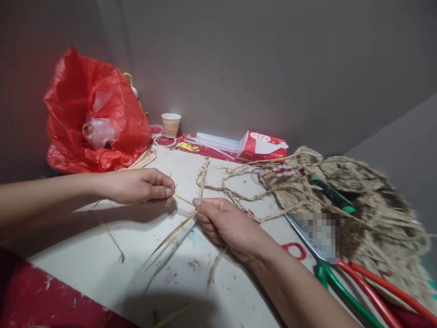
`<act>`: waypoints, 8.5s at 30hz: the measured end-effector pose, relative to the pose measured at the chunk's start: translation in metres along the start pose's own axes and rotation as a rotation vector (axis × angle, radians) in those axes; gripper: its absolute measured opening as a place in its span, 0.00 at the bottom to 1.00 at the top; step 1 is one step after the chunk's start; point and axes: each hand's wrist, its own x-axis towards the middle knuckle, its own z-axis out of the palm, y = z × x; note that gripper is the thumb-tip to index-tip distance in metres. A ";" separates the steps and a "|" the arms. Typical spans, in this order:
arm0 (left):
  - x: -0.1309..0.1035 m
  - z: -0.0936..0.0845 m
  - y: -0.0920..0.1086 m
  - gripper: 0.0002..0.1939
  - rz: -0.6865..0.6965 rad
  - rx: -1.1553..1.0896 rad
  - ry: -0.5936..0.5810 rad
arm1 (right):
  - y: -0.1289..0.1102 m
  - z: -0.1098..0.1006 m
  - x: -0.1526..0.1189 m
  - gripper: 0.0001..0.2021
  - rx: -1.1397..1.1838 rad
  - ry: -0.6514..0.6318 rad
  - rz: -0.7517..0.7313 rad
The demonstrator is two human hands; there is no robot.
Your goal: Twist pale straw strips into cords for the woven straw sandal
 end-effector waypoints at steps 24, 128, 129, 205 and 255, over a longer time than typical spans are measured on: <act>-0.096 -0.006 -0.034 0.07 0.008 0.612 0.065 | 0.004 0.000 0.002 0.24 0.031 -0.042 0.077; 0.007 0.097 -0.014 0.06 0.086 -0.009 0.609 | 0.015 0.043 0.000 0.22 0.265 0.301 -0.067; 0.004 0.097 -0.014 0.07 0.088 -0.005 0.592 | 0.016 0.043 0.000 0.22 0.251 0.303 -0.070; 0.020 0.080 -0.027 0.10 -0.039 -0.836 0.228 | 0.024 0.057 -0.019 0.08 -1.765 0.481 -0.303; -0.006 0.094 -0.028 0.10 0.450 0.888 0.371 | 0.024 0.044 0.000 0.22 0.149 0.350 0.034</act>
